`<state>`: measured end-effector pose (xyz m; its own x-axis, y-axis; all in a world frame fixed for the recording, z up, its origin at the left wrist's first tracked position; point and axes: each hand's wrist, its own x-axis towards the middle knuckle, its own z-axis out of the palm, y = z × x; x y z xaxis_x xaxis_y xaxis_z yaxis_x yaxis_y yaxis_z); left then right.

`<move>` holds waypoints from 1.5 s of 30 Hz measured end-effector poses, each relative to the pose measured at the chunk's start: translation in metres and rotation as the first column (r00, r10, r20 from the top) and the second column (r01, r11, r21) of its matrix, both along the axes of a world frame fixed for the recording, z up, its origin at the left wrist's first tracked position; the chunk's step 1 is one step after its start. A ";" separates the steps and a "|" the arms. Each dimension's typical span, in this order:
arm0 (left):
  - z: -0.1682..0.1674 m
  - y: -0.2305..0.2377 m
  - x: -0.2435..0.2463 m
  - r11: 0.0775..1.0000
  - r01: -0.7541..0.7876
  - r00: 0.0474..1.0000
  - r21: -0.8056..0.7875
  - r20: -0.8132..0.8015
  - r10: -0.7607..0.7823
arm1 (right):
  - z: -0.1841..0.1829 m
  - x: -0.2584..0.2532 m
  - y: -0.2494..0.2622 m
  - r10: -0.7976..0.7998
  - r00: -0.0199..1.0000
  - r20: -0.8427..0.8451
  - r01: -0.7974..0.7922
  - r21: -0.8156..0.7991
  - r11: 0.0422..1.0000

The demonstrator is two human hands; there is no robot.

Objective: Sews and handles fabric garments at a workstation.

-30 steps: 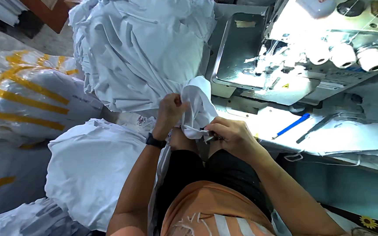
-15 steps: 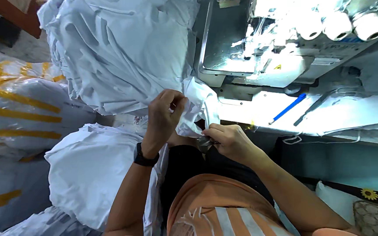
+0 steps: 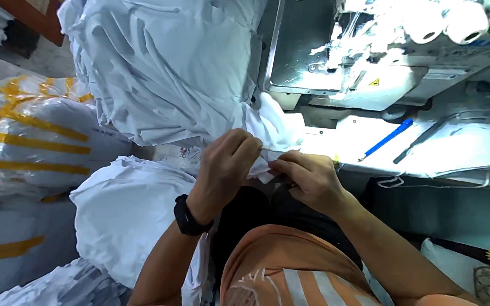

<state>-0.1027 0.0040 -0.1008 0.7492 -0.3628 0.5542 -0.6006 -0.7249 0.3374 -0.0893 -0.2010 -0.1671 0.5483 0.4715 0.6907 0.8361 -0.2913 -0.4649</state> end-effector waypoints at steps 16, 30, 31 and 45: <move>-0.014 0.028 0.004 0.920 0.111 0.983 0.377 -0.179 -0.045 | 0.010 0.014 0.001 0.122 0.913 -0.390 0.008 0.316 0.949; -0.041 0.055 0.001 0.958 0.107 0.982 -0.266 -0.124 -0.144 | 0.011 0.014 -0.004 0.168 0.839 -0.517 0.037 0.362 0.931; -0.042 0.055 -0.001 0.965 0.112 0.987 -0.237 -0.084 -0.136 | 0.010 0.014 -0.004 0.154 0.865 -0.477 0.032 0.359 0.933; -0.057 0.043 -0.007 0.882 0.053 0.996 -0.468 -0.045 -0.083 | -0.002 0.011 0.000 0.017 0.976 -0.218 0.068 0.377 0.924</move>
